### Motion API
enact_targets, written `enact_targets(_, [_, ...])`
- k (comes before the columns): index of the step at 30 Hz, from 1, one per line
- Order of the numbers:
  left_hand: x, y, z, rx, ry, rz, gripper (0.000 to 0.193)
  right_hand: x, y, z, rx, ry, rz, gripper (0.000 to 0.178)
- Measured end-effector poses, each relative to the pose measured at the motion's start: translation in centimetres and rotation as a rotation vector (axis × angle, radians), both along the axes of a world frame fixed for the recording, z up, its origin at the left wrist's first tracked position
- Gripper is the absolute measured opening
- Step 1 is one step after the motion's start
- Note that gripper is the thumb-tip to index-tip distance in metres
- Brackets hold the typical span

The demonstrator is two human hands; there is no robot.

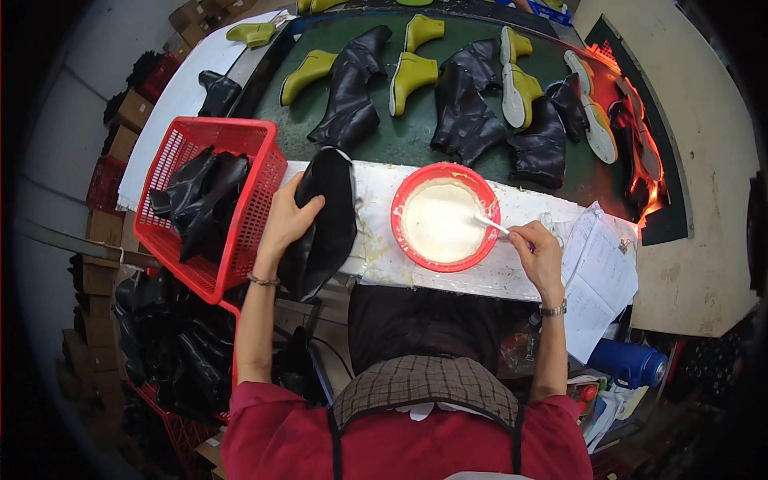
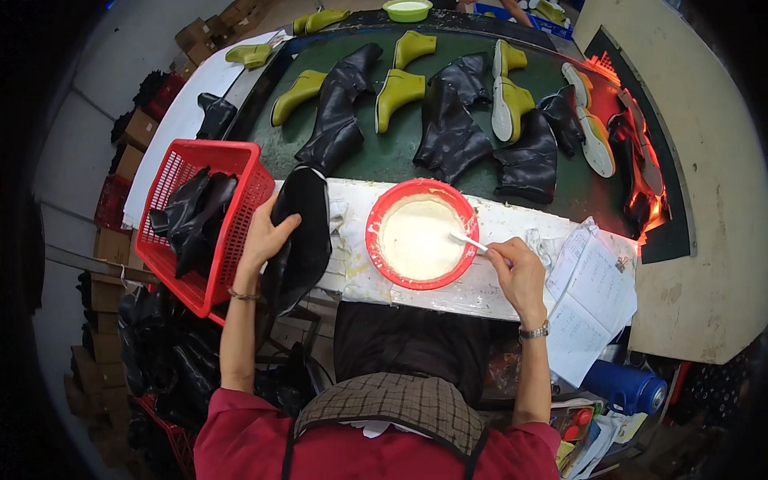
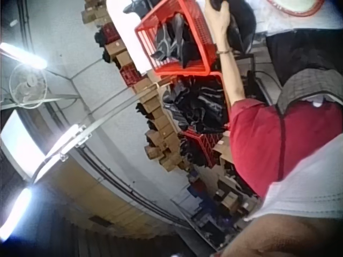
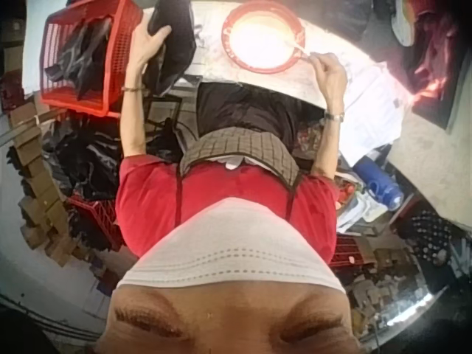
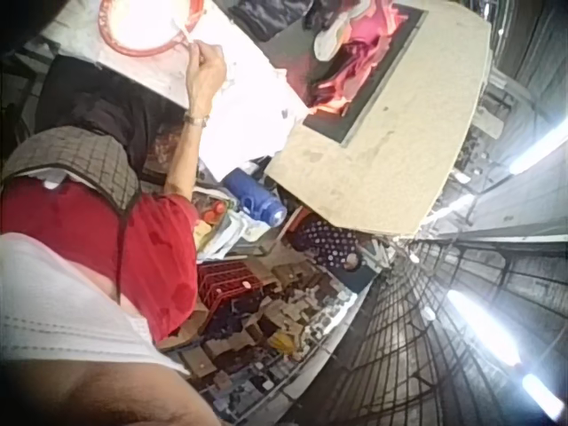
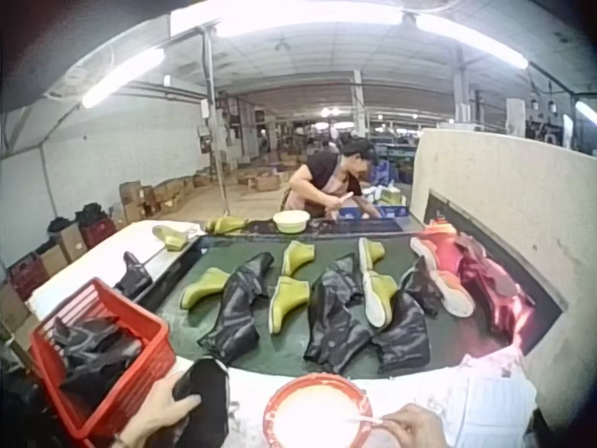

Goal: The person takes shoe uppers from a basket, applies glue to them using a brush dipped into a bowl, and places the glued shoe uppers onto a conveyor belt.

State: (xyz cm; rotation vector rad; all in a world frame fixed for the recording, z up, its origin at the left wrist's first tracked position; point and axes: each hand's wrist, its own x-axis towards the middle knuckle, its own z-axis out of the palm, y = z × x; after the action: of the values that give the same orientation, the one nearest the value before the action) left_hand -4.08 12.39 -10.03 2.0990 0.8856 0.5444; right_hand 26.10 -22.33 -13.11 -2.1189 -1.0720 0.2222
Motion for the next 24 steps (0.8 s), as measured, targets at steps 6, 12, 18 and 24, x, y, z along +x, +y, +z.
enact_targets(6, [1.8, -4.9, 6.9, -0.561, 0.264, -0.318, 0.035, -1.4, 4.2, 4.1, 0.361, -0.024, 0.207, 0.019])
enact_targets(12, [3.2, -6.5, 8.4, -0.589, 0.447, -0.493, 0.036, -1.8, 7.8, 7.1, 0.370, -0.226, 0.535, 0.021])
enact_targets(18, [2.0, -7.1, 9.7, -0.584, 0.093, -0.227, 0.028, -3.1, 7.0, 6.1, 0.435, -0.225, 0.326, 0.021])
enact_targets(24, [3.1, -8.4, 9.1, -0.176, -0.264, -0.040, 0.022, -5.8, 6.6, 4.8, 0.405, -0.259, 0.346, 0.021])
